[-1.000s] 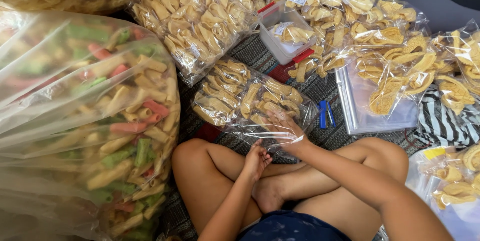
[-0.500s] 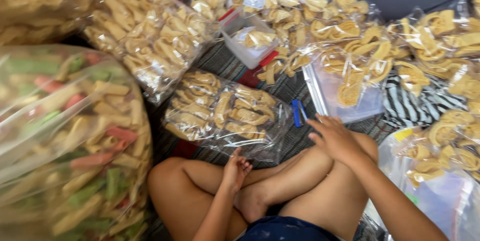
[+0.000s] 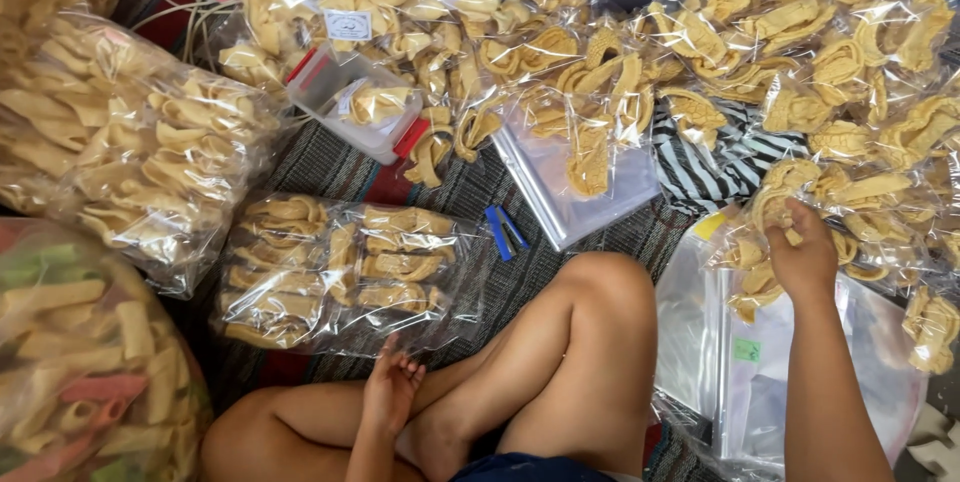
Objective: The person sits on a mat and packs fried snacks into small clear plastic bags. They pick up snacks, place them into bags, and seal the bags by hand, repeating the process for multiple portions.
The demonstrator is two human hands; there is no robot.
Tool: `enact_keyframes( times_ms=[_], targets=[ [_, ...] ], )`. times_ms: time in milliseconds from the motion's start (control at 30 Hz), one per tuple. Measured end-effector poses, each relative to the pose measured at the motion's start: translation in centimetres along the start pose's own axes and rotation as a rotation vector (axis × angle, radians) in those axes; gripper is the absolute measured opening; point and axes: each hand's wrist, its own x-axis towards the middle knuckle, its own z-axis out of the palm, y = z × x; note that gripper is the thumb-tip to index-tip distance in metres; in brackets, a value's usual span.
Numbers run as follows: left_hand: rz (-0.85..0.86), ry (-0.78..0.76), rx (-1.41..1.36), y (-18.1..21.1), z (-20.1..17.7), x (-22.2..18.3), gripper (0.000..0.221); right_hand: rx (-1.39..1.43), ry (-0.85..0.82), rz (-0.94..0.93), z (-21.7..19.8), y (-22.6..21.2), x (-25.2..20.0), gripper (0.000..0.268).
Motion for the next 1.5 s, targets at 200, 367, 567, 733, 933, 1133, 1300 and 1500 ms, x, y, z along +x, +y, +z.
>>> enact_keyframes(
  times_ms=[200,367,567,733,933,1133,1300,1500],
  targets=[
    [0.018,0.031,0.045,-0.1,0.5,-0.4,0.057,0.117,0.192,-0.053,-0.5,-4.4,8.0,0.06],
    [0.028,0.076,0.014,0.3,1.9,-1.7,0.046,0.145,0.105,-0.032,2.5,-15.0,13.4,0.067],
    [0.031,0.055,-0.009,-0.5,0.7,-0.9,0.053,0.048,-0.21,-0.244,12.6,-24.7,11.3,0.055],
    [0.019,0.045,-0.002,0.4,1.9,-1.7,0.05,-0.245,-0.417,-0.238,16.6,-26.7,7.0,0.098],
    [0.003,0.014,-0.016,0.4,1.8,-1.7,0.05,-0.333,-0.362,-0.514,16.2,-24.1,4.5,0.077],
    [0.007,-0.013,-0.008,0.6,2.2,-2.2,0.052,-0.807,-0.597,-0.391,15.6,-27.0,-1.5,0.06],
    [0.004,0.004,0.022,-0.7,1.8,-2.4,0.074,-1.127,-0.93,-0.339,20.1,-24.5,-2.3,0.081],
    [0.031,0.196,-0.014,-2.1,1.9,-7.2,0.068,-0.807,-0.961,-0.481,18.9,-22.8,0.0,0.028]
  ],
)
